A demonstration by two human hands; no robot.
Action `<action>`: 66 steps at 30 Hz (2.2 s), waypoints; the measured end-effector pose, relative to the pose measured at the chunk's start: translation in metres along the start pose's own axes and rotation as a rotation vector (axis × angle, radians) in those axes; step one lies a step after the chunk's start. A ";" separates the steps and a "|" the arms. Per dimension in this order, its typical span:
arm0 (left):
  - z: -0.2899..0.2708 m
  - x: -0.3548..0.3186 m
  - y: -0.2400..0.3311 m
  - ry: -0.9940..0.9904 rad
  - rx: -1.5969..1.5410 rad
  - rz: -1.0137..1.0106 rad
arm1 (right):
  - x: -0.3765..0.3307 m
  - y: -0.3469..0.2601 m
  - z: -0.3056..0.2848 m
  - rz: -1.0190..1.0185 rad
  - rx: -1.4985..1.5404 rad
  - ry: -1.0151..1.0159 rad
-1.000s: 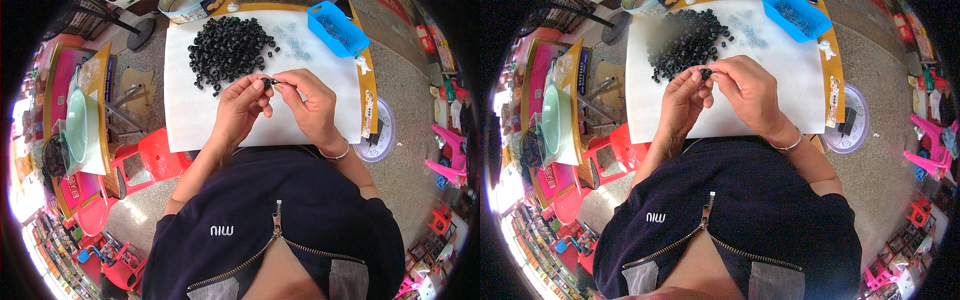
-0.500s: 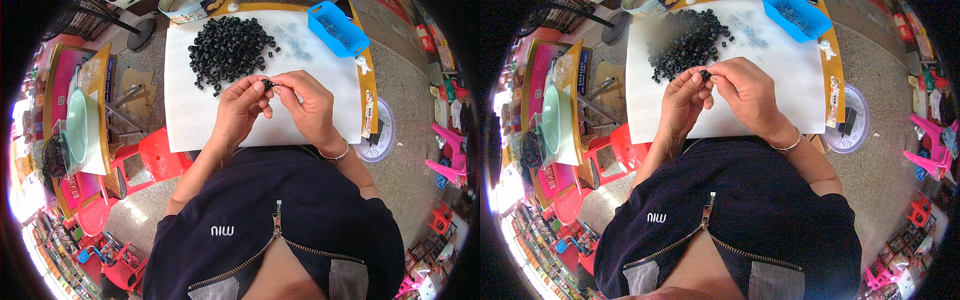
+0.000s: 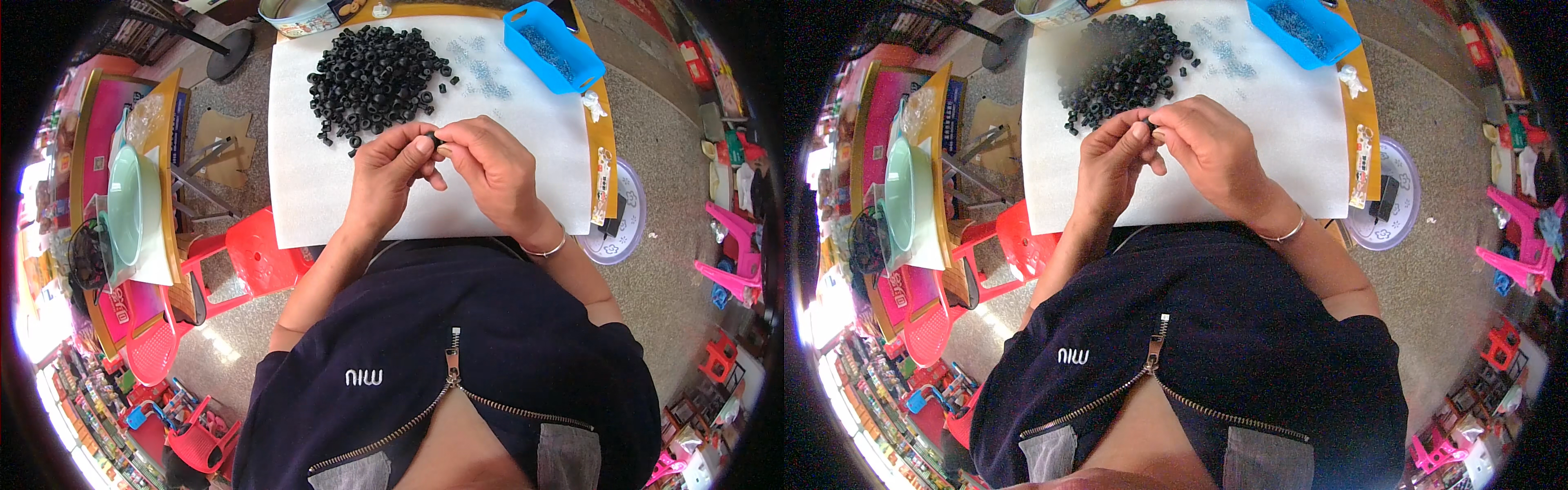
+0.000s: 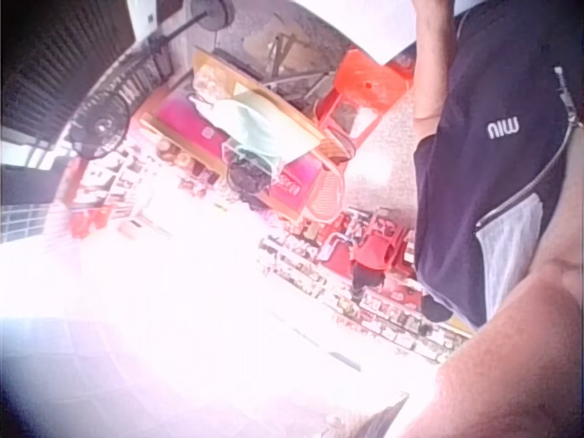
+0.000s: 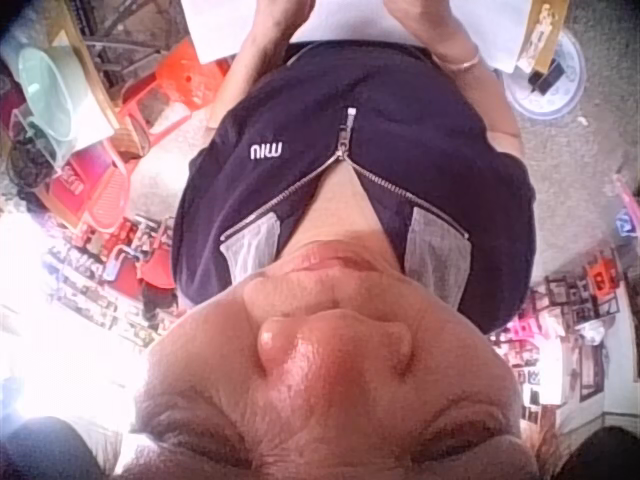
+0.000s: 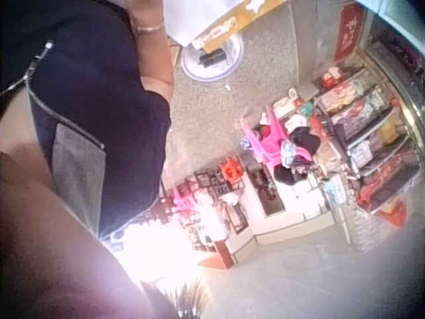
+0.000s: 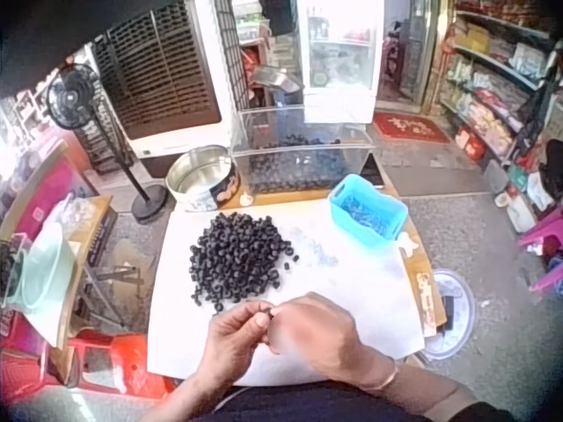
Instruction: Manually assembling small black plastic components by snapping them together and sorting them.
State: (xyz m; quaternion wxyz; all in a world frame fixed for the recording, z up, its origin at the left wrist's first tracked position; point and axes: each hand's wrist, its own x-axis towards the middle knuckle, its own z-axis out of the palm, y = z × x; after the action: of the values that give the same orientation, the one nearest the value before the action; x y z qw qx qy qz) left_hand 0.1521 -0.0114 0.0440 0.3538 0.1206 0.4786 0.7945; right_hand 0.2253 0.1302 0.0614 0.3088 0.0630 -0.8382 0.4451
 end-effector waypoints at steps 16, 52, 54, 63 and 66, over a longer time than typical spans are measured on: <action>-0.031 0.008 -0.009 -0.189 0.223 -0.346 | -0.022 0.034 0.017 -0.136 -0.122 -0.140; -0.026 0.023 -0.031 -0.143 -0.559 -0.325 | -0.013 0.028 0.034 0.770 0.849 -0.082; -0.030 0.023 -0.031 -0.174 -0.624 -0.346 | -0.010 0.024 0.029 0.690 0.820 -0.085; -0.029 0.014 -0.029 -0.203 -0.488 -0.320 | -0.003 0.018 0.024 0.235 0.204 -0.074; -0.026 0.011 -0.027 -0.142 -0.446 -0.337 | -0.003 0.018 0.026 0.189 0.125 -0.055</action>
State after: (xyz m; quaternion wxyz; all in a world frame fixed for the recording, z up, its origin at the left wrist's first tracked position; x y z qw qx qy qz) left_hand 0.1422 -0.0134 0.0064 0.5312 0.0141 0.2794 0.7997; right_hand 0.2087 0.1199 0.0359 0.2378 0.0151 -0.8193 0.5216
